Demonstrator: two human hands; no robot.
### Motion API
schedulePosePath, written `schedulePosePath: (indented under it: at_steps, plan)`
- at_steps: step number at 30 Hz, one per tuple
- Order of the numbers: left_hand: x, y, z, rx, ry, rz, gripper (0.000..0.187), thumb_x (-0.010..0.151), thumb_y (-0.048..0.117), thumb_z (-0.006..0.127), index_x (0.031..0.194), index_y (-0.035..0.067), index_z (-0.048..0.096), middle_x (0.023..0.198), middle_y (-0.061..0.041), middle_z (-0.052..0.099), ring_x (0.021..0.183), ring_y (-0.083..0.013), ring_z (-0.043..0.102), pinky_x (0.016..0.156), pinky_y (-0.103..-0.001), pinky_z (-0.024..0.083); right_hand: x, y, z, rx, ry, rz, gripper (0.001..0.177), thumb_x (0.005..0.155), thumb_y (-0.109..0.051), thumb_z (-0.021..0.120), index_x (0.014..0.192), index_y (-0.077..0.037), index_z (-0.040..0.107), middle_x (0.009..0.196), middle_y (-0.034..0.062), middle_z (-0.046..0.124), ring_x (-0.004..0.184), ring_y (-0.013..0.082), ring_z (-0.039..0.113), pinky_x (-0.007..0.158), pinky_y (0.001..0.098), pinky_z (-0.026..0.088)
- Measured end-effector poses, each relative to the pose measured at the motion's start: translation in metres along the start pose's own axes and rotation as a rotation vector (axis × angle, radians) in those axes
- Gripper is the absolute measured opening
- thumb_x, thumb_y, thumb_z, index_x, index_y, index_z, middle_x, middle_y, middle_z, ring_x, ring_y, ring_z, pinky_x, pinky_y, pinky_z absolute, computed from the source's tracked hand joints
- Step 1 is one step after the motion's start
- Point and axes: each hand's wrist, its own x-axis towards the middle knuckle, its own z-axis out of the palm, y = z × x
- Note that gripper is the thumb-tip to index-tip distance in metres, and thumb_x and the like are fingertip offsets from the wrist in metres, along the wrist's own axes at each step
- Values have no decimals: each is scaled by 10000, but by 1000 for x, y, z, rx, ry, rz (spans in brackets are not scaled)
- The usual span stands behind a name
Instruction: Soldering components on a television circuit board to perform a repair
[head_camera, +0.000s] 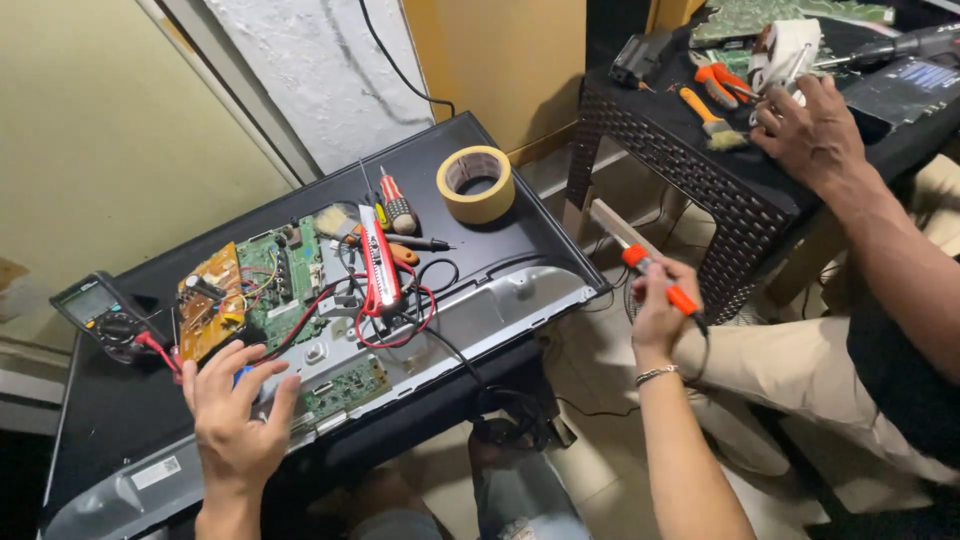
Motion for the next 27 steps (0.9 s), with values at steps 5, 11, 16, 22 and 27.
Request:
schedulePosePath:
  at_steps: [5,11,16,22,27]
  plan:
    - [2,4,-5,30,102,-15,279,990,274,664,1169,66,712,1323,-158,648,1340,-367,585,1249,-637,302,-12,44,4,-160,-180,333,250,869,-231,722,1102,-155,774,766,-19,664,632,65,584,564,211,496]
    - [-13,-9,-7,75,178,-149,552,1056,393,503,1390,-37,594,1410,-228,605,1368,-409,543,1189,-603,338,23,13,15,58,-163,278,381,1046,-347,532,1307,-83,618,897,68,681,631,112,608,538,190,500]
    - [-23,-18,-5,29,233,-219,625,1073,424,414,1414,-82,551,1399,-270,592,1341,-436,531,1145,-557,372,49,-101,41,205,-24,135,325,989,-299,498,1217,-103,618,828,87,675,658,130,646,540,206,514]
    - [-32,-24,-2,4,334,-282,641,1081,451,368,1407,-66,561,1393,-236,610,1346,-402,531,1161,-538,368,39,-159,122,342,-89,309,95,930,-241,623,961,-186,552,641,7,542,522,127,550,489,259,472]
    - [-42,-23,-21,30,388,-329,560,1085,391,408,1407,-36,573,1376,-210,627,1344,-395,548,1180,-551,352,34,-134,182,387,-273,678,236,952,-424,665,952,-196,724,875,39,765,721,120,695,595,247,515]
